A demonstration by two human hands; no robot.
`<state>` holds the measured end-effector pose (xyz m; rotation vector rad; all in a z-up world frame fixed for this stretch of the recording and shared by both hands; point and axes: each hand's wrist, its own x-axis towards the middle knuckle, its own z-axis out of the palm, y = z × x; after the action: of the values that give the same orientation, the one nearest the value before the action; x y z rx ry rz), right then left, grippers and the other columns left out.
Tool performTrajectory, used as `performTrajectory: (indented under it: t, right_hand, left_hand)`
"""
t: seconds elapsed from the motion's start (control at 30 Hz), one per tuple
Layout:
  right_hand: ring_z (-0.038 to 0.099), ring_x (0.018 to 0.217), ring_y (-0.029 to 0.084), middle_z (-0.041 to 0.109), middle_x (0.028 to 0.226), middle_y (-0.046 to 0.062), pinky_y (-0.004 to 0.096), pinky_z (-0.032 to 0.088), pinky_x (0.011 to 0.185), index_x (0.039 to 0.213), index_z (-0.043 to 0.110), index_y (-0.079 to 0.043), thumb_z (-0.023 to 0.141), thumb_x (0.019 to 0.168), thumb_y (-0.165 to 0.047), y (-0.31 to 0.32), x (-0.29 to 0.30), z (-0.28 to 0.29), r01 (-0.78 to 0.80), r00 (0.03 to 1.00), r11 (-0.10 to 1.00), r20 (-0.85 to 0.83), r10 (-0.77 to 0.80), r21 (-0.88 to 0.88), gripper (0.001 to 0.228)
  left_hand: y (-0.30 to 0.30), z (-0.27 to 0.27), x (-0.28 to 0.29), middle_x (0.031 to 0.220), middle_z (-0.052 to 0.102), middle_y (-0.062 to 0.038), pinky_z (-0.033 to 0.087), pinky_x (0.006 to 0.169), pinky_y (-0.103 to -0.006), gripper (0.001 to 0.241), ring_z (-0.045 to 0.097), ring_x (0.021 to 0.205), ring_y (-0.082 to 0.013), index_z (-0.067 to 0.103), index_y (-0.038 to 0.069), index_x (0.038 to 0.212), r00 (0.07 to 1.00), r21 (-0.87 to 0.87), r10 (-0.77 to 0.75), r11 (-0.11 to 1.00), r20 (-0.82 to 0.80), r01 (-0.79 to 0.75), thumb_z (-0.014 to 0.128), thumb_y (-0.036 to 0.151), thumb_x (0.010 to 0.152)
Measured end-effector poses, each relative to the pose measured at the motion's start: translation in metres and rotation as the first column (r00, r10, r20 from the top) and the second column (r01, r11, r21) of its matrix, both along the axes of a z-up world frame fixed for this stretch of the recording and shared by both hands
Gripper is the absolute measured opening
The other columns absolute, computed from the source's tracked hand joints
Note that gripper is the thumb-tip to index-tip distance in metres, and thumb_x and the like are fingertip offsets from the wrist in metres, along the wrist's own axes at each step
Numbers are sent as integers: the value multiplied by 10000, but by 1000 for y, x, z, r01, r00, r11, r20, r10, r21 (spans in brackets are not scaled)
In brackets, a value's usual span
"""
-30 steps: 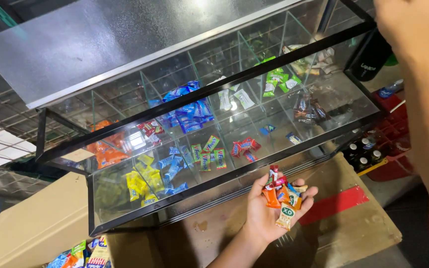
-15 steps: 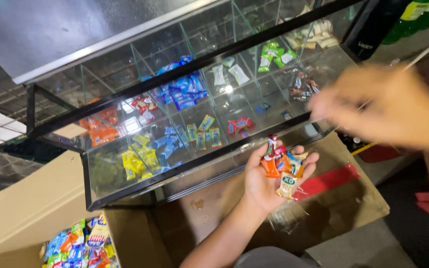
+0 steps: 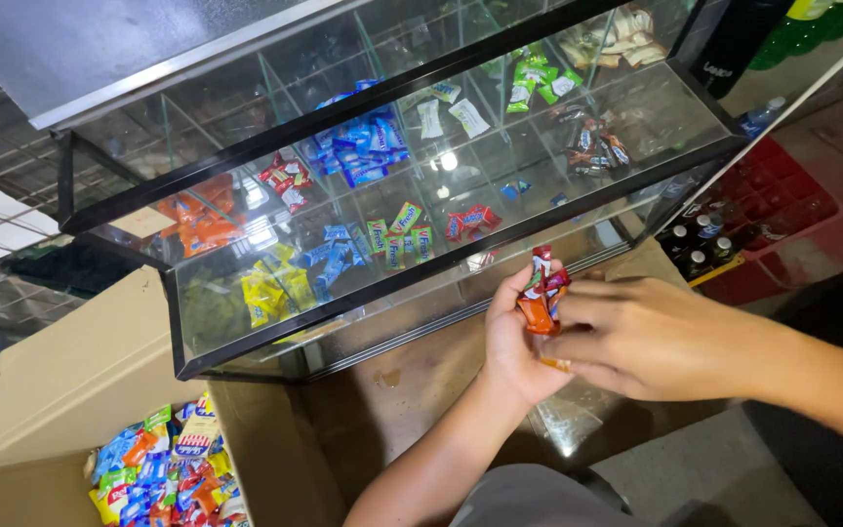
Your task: Stocking individual candy packets from a box into a glass display case.
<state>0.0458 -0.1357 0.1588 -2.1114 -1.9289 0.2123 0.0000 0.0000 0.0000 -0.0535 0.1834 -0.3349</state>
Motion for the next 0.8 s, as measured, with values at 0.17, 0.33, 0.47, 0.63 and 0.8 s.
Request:
performTrajectory:
  t: [0.17,0.33,0.47,0.63,0.8]
  right_hand:
    - [683,804,236,680,932,69,385,573,671,946,782,-109,782,749,-180,-11,16,20,25,999,992,-25,-22,128,210]
    - [633,741,130,713,877,63,252,496,588,1093,800,-93,767,884,-145,-30,52,61,293,944,848,9,-331,442,218]
    - [677,750,204,717,893,164,340,530,666,1039,769,-6,780,884,-59,-57,116,45,446,837,728,45,-545,520,164]
    - [683,1024,92,715,1128,14,248,552,926,1202,695,-55,707,1140,-78,-74,205,19,562,823,448,-420,-382,695,67]
    - [544,665,92,640,830,-3,245,412,630,1004,675,-57,704,1087,-126,-48,231,29,762,624,235,-588,-515,604,113]
  left_hand:
    - [2,0,-2,1176,728,-143,508,1044,-516,355,647,1153,-329,711,103,1154,997,-185,5,983,73,9,512,397,1127]
    - [8,8,-2,1318,651,-209,428,1148,-584,371,492,1374,-504,682,98,1132,995,-151,-14,988,97,28,482,409,1095]
    - [8,3,-4,1359,630,-206,421,1172,-589,404,467,1422,-503,673,86,1164,996,-103,-35,994,86,43,474,430,1090]
    - [5,-16,-2,1355,638,-208,437,1148,-589,372,490,1391,-505,691,123,1106,996,-125,-78,989,37,82,486,430,1060]
    - [7,-23,9,1347,648,-196,444,1150,-579,360,508,1383,-500,698,125,1074,996,-105,-85,991,7,85,489,418,1057]
